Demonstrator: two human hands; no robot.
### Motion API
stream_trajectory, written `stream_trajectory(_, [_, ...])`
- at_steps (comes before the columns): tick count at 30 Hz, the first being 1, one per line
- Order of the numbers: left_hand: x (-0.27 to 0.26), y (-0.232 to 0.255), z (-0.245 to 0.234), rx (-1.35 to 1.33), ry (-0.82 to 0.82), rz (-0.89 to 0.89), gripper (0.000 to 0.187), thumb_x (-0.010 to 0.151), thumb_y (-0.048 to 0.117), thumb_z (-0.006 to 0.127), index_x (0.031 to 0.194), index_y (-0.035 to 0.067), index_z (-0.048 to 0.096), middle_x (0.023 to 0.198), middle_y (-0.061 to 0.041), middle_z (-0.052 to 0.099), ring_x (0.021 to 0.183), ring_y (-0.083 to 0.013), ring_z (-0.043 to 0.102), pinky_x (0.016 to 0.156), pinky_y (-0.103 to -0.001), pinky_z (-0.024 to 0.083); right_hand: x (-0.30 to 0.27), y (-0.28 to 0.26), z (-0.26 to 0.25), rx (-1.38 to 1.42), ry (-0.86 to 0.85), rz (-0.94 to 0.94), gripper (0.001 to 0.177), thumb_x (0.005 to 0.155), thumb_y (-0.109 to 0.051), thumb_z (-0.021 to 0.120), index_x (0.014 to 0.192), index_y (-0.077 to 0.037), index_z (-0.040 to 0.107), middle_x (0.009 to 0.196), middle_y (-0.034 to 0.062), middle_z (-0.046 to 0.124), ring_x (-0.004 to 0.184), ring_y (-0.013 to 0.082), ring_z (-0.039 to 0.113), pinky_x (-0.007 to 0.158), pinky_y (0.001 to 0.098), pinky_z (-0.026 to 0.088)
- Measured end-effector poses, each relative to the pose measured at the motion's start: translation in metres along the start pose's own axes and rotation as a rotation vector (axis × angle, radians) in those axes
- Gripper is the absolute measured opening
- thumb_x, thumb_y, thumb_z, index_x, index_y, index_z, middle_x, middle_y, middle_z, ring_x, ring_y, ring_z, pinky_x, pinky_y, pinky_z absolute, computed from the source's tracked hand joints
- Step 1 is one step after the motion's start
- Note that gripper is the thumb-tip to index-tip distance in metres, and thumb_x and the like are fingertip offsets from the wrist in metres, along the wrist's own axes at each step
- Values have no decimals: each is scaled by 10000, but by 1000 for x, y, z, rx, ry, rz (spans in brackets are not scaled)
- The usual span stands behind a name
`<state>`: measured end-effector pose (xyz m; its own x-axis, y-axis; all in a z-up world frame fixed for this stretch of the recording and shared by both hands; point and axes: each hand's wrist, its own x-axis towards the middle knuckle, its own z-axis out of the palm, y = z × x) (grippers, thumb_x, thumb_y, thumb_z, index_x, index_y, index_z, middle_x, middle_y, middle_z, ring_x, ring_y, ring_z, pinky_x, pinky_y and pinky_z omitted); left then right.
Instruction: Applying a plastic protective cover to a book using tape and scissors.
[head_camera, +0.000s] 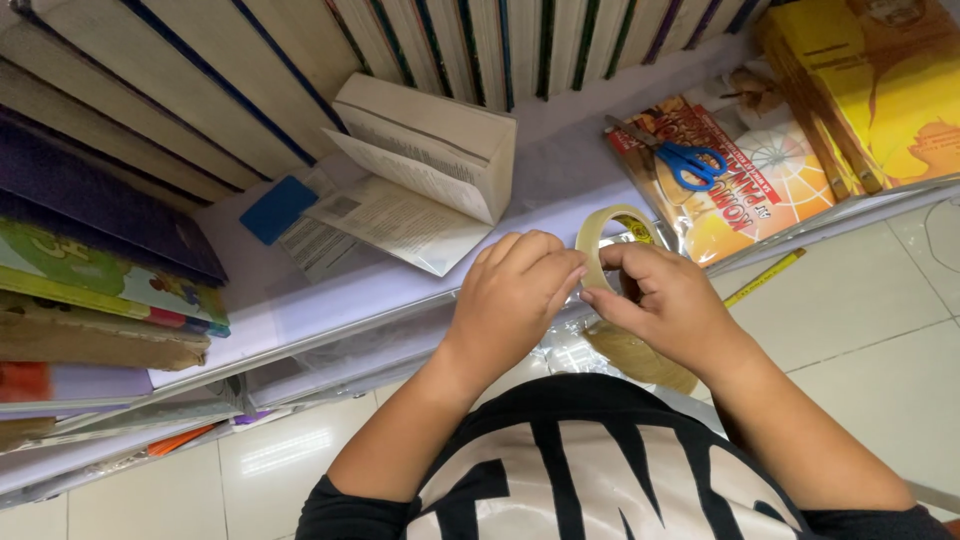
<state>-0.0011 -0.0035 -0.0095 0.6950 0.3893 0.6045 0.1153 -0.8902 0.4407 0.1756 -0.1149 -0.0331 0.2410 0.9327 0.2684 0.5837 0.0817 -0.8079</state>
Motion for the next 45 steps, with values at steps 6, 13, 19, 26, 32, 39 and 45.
stream_trajectory(6, [1,-2,-3,80,-55,61,79,922,149,729,968,109,679,963,-22,617,945,-253,612,838,-401,490,-1,6,-8,-98,-102,46,344,792,-224,824,1048,-30,701,735,74,634,589,173,593,549,330,477])
stream_trajectory(13, [2,-5,6,97,-34,137,179,880,142,727,979,68,598,999,-78,591,960,-284,596,839,-408,474,2,10,-20,-52,-145,-194,496,749,-203,798,1172,-3,633,1012,133,686,823,227,662,669,339,544])
stream_trajectory(19, [-8,-23,15,-165,-36,-123,158,858,51,679,950,28,553,972,-126,600,909,-321,607,812,-424,508,16,15,-29,-112,-190,-178,407,850,-218,761,1217,-57,692,954,95,726,839,248,688,748,360,536])
stream_trajectory(26, [-24,-39,27,-416,-52,-407,91,925,70,620,959,9,561,948,-123,635,852,-267,637,772,-362,526,37,17,-12,-441,-41,-305,437,853,-320,771,1191,-50,705,1012,150,698,950,351,653,822,423,527])
stream_trajectory(32, [-24,-32,11,-314,-75,-537,129,908,119,669,929,16,593,922,-122,617,719,-232,605,673,-333,504,52,23,-28,-495,-29,-420,442,833,-334,783,1134,-19,711,1036,159,697,993,367,651,861,441,520])
stream_trajectory(39, [-21,-26,3,-253,-149,-563,235,826,176,768,895,29,599,901,-99,626,615,-187,607,607,-338,505,74,71,-74,-970,-57,33,272,929,-260,710,1154,-113,756,991,201,719,921,397,680,794,501,548])
stream_trajectory(45, [-32,-34,12,-244,-64,-533,178,898,155,750,919,32,622,905,-97,657,698,-199,595,653,-325,504,101,65,-84,-929,-287,468,313,994,-324,647,1218,-117,715,1017,216,748,903,389,702,780,508,571])
